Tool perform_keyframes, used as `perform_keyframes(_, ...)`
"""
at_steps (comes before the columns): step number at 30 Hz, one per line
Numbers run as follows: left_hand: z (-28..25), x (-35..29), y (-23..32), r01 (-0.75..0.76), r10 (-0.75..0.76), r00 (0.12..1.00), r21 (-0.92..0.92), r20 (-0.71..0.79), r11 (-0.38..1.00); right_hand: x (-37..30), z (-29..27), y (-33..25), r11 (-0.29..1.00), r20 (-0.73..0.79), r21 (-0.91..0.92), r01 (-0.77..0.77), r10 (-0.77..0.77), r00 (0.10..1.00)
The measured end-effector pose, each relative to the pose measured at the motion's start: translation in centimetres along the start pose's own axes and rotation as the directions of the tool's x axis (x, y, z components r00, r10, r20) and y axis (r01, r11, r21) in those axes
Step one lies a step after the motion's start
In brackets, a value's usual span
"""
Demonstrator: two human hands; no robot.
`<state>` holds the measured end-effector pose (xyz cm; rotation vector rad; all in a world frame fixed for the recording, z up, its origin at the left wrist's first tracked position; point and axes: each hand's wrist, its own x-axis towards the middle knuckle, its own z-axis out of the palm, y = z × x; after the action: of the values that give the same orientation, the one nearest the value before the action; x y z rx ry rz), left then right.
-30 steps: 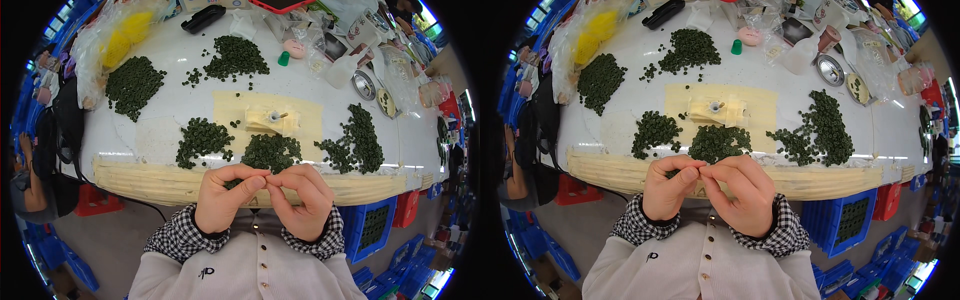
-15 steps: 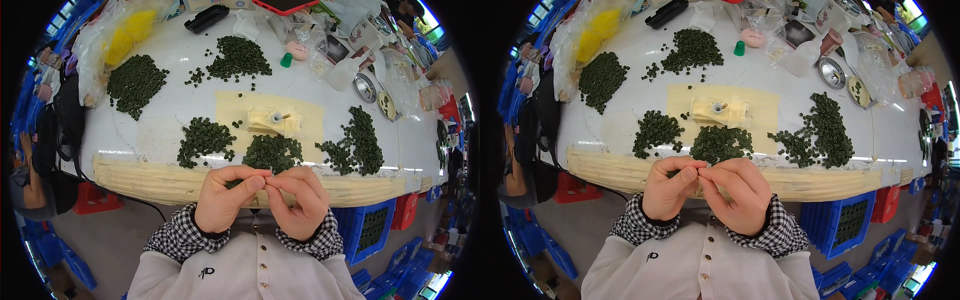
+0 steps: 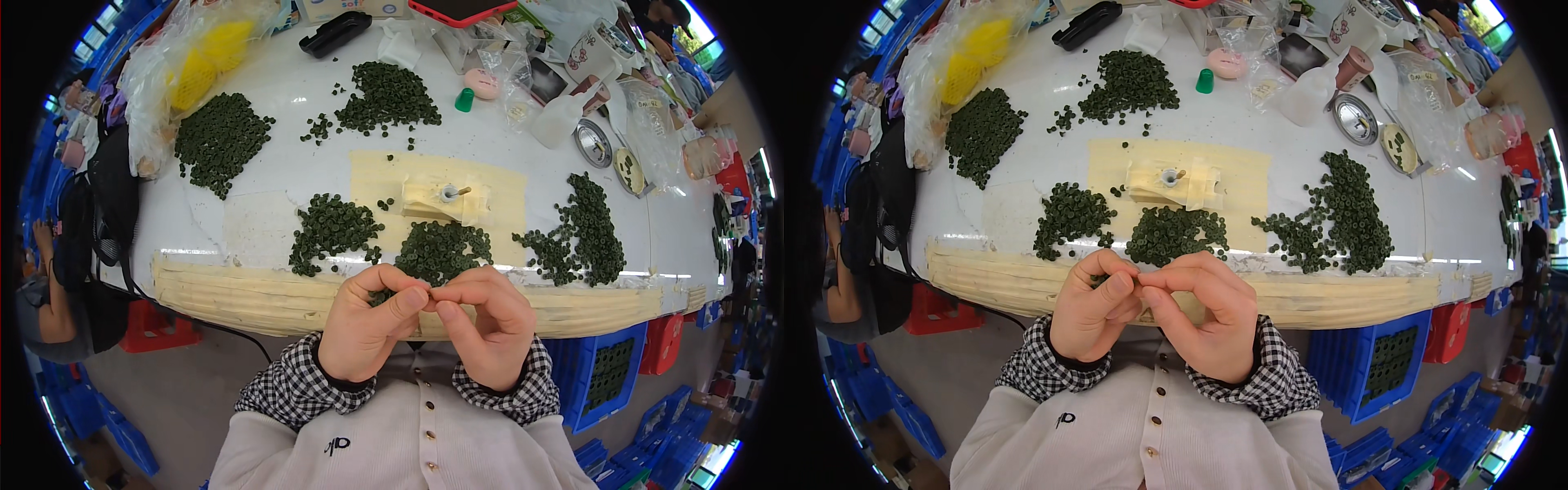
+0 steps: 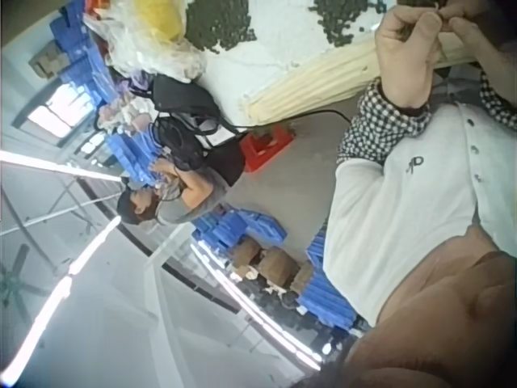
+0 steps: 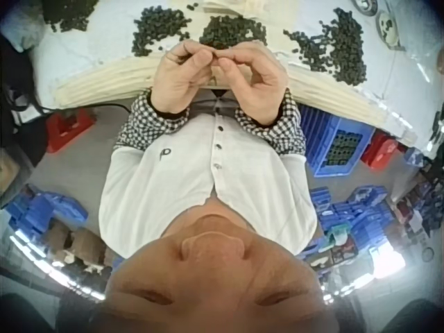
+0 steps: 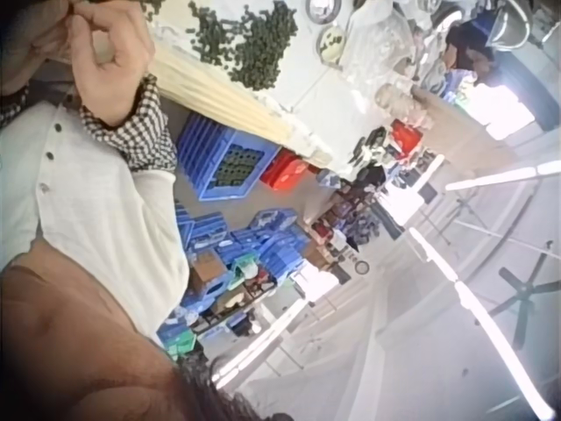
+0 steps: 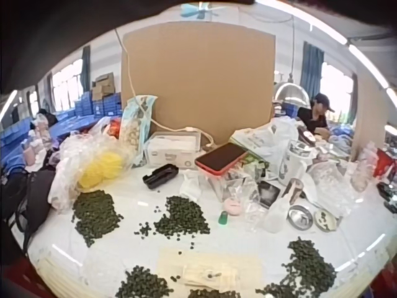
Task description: Assembling small green plastic components at a factory workbench.
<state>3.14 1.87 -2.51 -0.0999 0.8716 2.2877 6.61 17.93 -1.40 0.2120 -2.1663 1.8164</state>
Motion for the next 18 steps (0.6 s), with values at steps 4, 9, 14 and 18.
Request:
perform_keyframes(4, 0.21, 0.02, 0.0, -0.007, 0.008, 1.0, 0.014, -0.022, 1.0, 0.02, -0.08, -0.02, 1.0, 0.009, -0.011, 0.007, -0.007, 1.0)
perform_keyframes(9, 0.12, 0.02, -0.17, -0.029, 0.028, 0.999, -0.026, -0.021, 0.999, 0.03, -0.18, -0.29, 0.998, 0.012, -0.053, 0.032, -0.032, 0.999)
perform_keyframes(14, 0.6, 0.1, -0.47, -0.064, 0.064, 0.997, 0.008, -0.045, 0.998, 0.21, -0.26, -0.59, 0.988, 0.001, -0.119, 0.099, -0.1, 0.995)
perform_keyframes(18, 0.11, 0.12, -0.37, -0.025, 0.027, 0.999, 0.083, -0.025, 0.996, 0.07, 0.06, -0.53, 0.903, -0.014, -0.335, 0.268, -0.289, 0.957)
